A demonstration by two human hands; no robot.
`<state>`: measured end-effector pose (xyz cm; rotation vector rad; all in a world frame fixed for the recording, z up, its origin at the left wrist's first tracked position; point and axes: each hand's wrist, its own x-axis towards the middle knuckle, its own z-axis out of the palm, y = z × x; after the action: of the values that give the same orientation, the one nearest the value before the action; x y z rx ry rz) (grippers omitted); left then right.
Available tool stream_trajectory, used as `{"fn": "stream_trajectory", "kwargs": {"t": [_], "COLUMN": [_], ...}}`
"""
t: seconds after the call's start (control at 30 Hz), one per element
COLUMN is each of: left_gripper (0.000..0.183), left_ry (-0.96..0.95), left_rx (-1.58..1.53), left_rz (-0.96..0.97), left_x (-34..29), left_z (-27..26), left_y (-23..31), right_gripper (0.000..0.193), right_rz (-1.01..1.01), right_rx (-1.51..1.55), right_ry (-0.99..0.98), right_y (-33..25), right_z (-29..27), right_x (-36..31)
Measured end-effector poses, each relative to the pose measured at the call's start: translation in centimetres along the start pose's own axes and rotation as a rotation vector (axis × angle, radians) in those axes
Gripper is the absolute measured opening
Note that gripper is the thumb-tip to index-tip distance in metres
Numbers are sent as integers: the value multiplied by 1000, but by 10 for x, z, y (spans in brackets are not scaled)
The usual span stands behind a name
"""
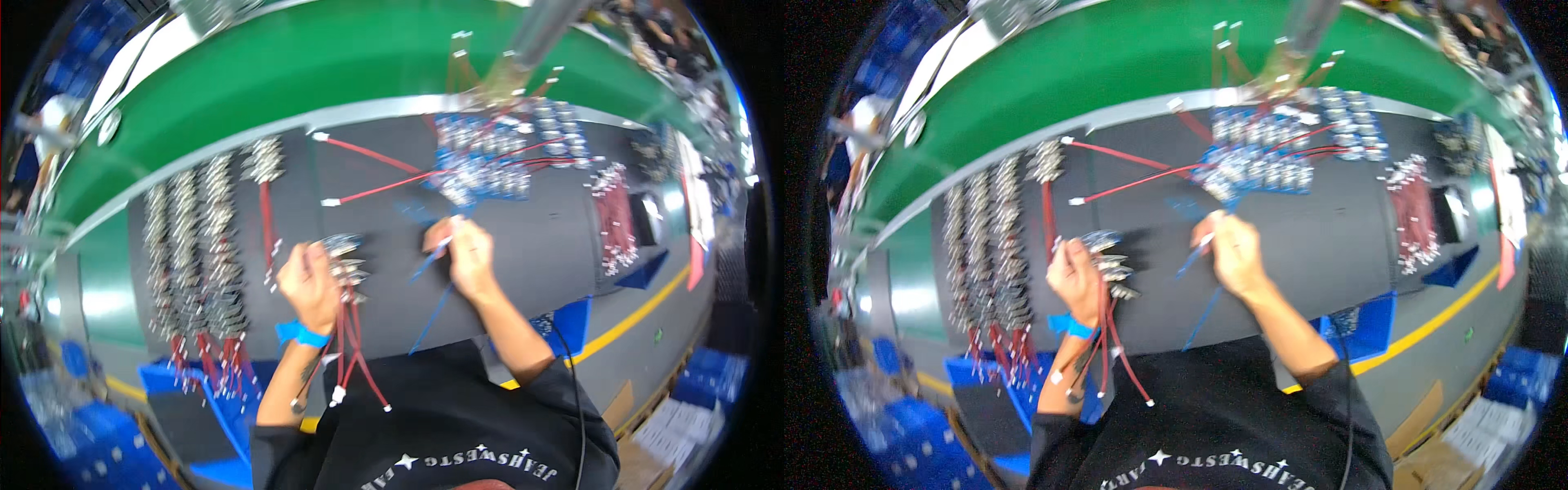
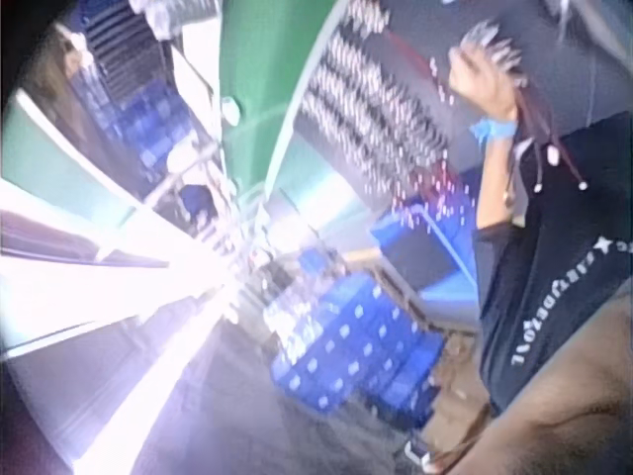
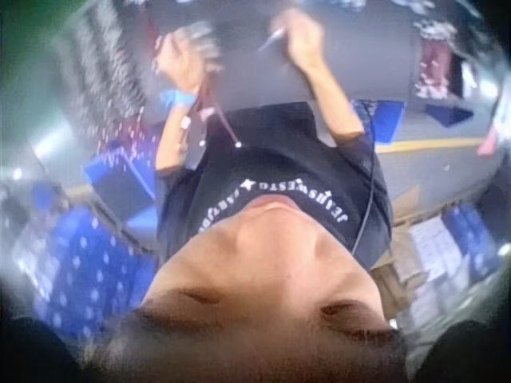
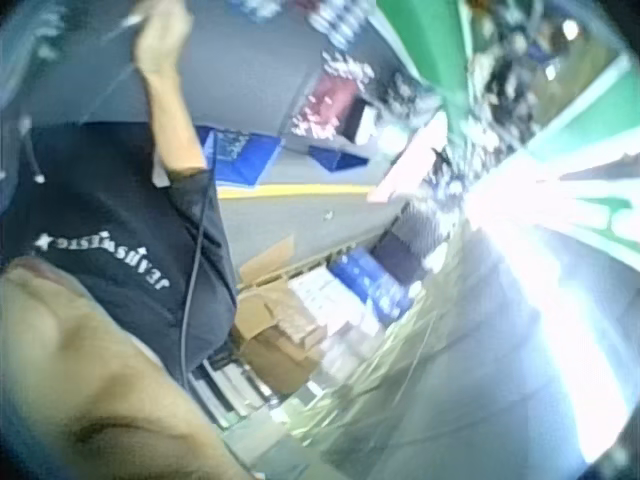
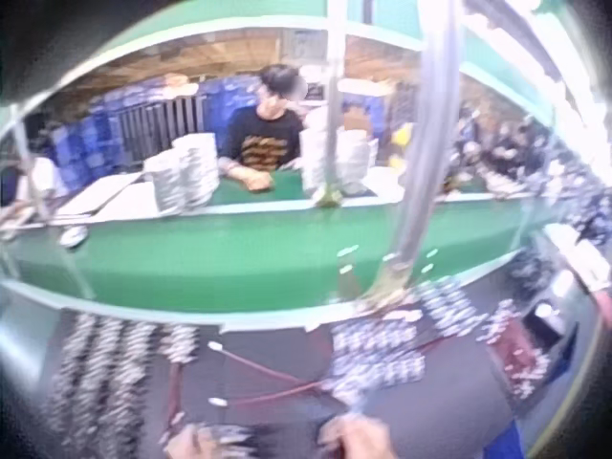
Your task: The person assembles small electronic circuit board components by hand, connecting wires and arranging them in a grid on a workbench.
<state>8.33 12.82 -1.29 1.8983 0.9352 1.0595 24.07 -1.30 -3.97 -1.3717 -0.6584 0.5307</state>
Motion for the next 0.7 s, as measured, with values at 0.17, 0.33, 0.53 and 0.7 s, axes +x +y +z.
{"fn": "stream_trajectory", "kwargs": {"t": [0.17, 0.33, 0.53, 0.7], "left_gripper": [25, 28, 30, 26], "left_ry": [-52, -72, -173, -287], "left_rx": [-74, -51, 50, 136], "left_rz": [-6, 303, 432, 599], "left_x": [-23, -35, -29, -15], "left_z": [-16, -22, -26, -19], "left_y": [-5, -14, -14, -13], "right_gripper": [45, 44, 44, 44], "right_rz": [2, -2, 7, 3], "right_rx": [-17, 38, 31, 32], "right_ry": [-49, -58, -66, -70], "right_y": [-11, -6, -10, -4], "right_z": [1, -4, -1, -3], "right_x": [6, 7, 4, 3]}}
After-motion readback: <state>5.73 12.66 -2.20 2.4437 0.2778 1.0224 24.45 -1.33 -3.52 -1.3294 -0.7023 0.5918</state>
